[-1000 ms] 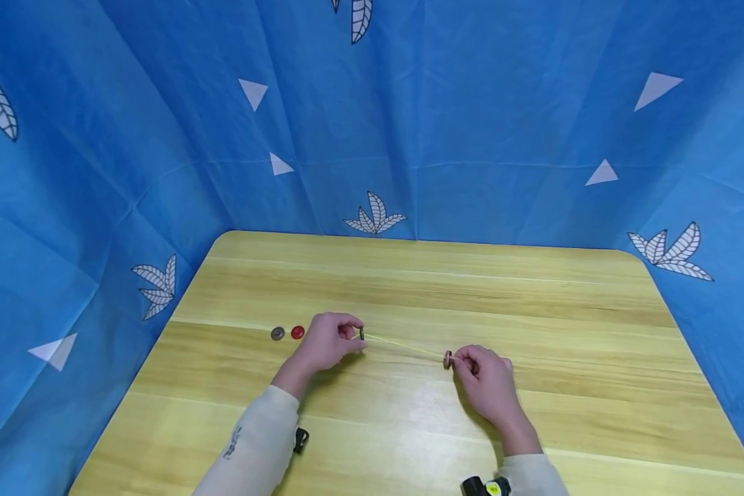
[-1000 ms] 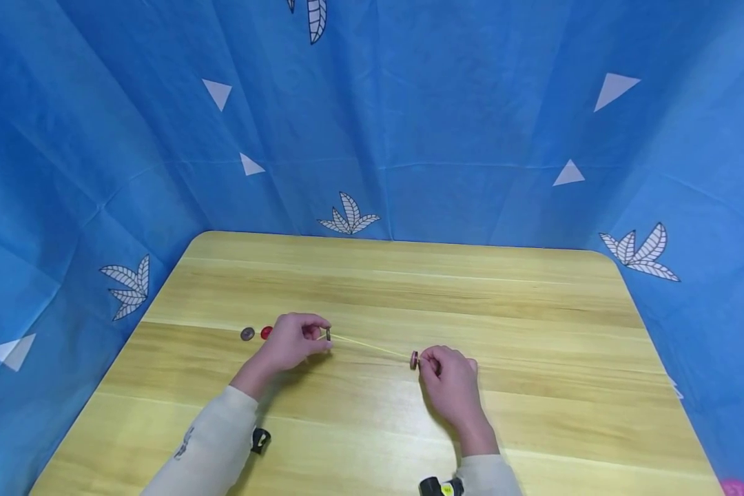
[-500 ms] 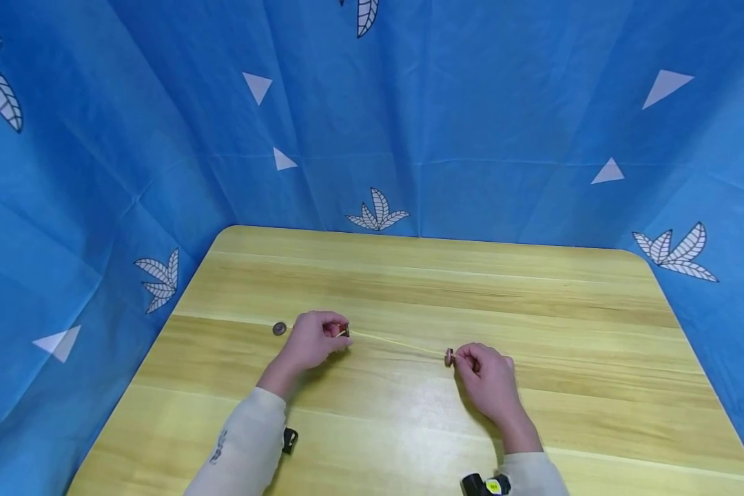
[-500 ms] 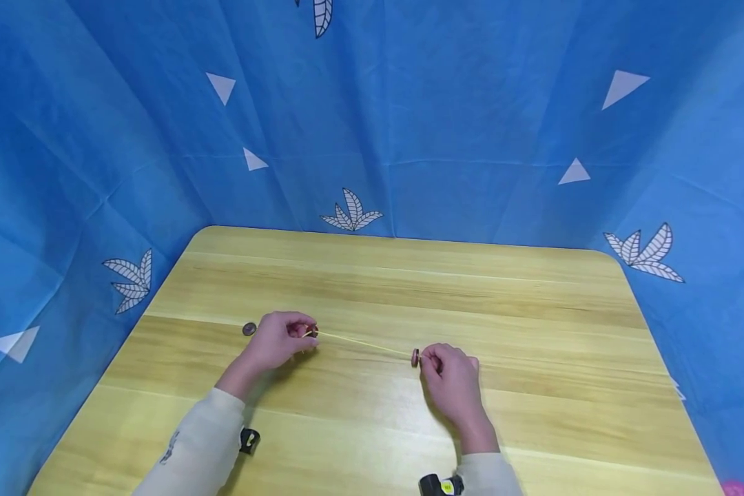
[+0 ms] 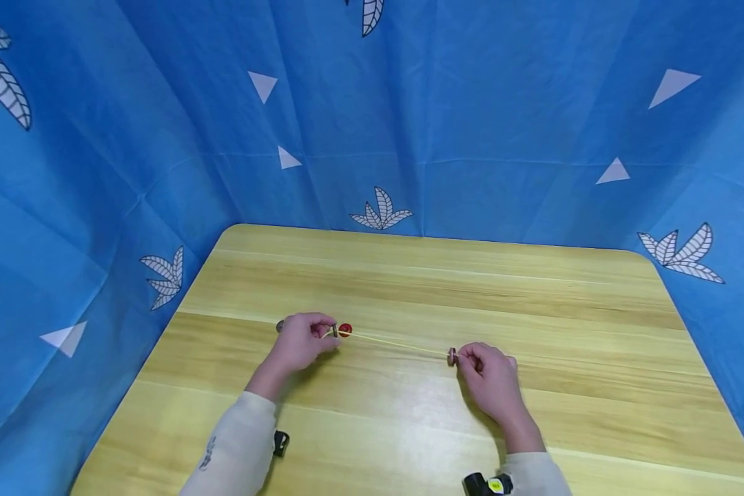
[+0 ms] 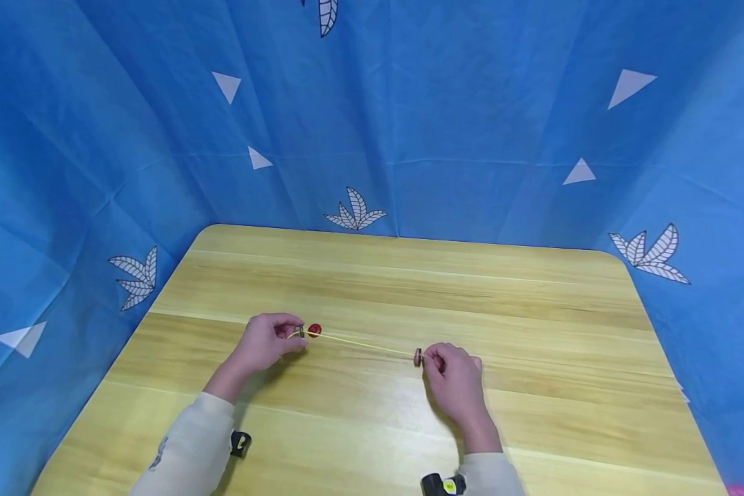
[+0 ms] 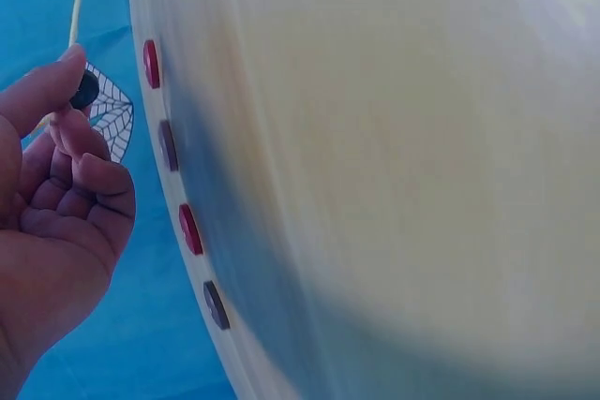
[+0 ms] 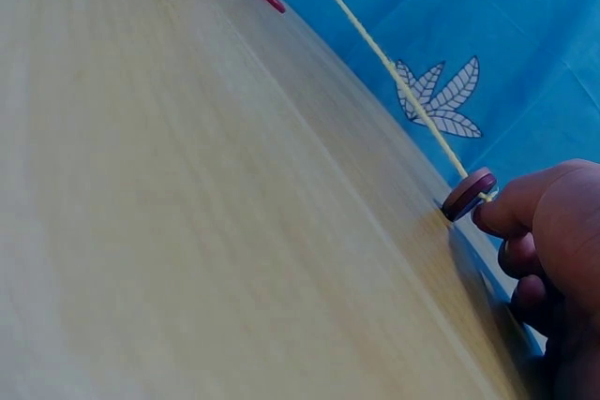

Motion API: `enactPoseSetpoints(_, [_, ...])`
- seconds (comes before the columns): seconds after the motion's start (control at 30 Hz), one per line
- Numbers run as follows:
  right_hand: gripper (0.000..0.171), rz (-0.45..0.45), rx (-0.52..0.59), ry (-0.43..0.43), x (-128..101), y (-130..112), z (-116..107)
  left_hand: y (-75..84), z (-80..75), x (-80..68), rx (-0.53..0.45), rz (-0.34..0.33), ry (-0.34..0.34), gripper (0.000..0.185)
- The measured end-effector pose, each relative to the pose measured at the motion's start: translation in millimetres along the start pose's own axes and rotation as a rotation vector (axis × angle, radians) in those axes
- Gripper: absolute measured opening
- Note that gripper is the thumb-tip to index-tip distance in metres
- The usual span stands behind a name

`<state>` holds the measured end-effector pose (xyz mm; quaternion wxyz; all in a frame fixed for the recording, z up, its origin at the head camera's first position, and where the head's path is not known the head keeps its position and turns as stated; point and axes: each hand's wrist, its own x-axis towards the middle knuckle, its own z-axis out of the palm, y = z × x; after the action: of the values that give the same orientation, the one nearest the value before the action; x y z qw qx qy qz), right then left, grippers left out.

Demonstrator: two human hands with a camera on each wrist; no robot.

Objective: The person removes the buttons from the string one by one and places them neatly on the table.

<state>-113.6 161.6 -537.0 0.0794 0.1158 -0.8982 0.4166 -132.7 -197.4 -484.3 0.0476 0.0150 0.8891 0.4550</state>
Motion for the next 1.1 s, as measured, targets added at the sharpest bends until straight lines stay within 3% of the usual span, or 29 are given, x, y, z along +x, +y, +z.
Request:
enactPoseSetpoints(0.3, [0.020,-0.006,-0.005,0.007,0.4,0.4,-0.3,-5.0,-12.1,-3.4,-0.041,-0.039,0.014,0.027])
enactPoseSetpoints(0.63, [0.020,-0.021,-0.007,0.023,0.6,-0.2,-0.6,-5.9,-26.6,-6.1,0.019,0.016,0.074,0.029])
enactPoseSetpoints(0.8, [0.019,-0.014,-0.005,0.018,0.0,-0.2,0.0,-6.0,-29.1,-7.5,0.029,0.006,0.080,0.029])
enactPoseSetpoints(0.93, [0.019,-0.013,-0.002,0.016,-0.5,0.3,0.6,-5.8,-26.1,-10.1,0.058,0.004,0.042,0.029])
enactPoseSetpoints(1.1, [0.020,-0.022,0.002,0.023,0.2,-0.6,0.3,-6.9,-13.0,-11.4,0.118,0.009,-0.063,0.023])
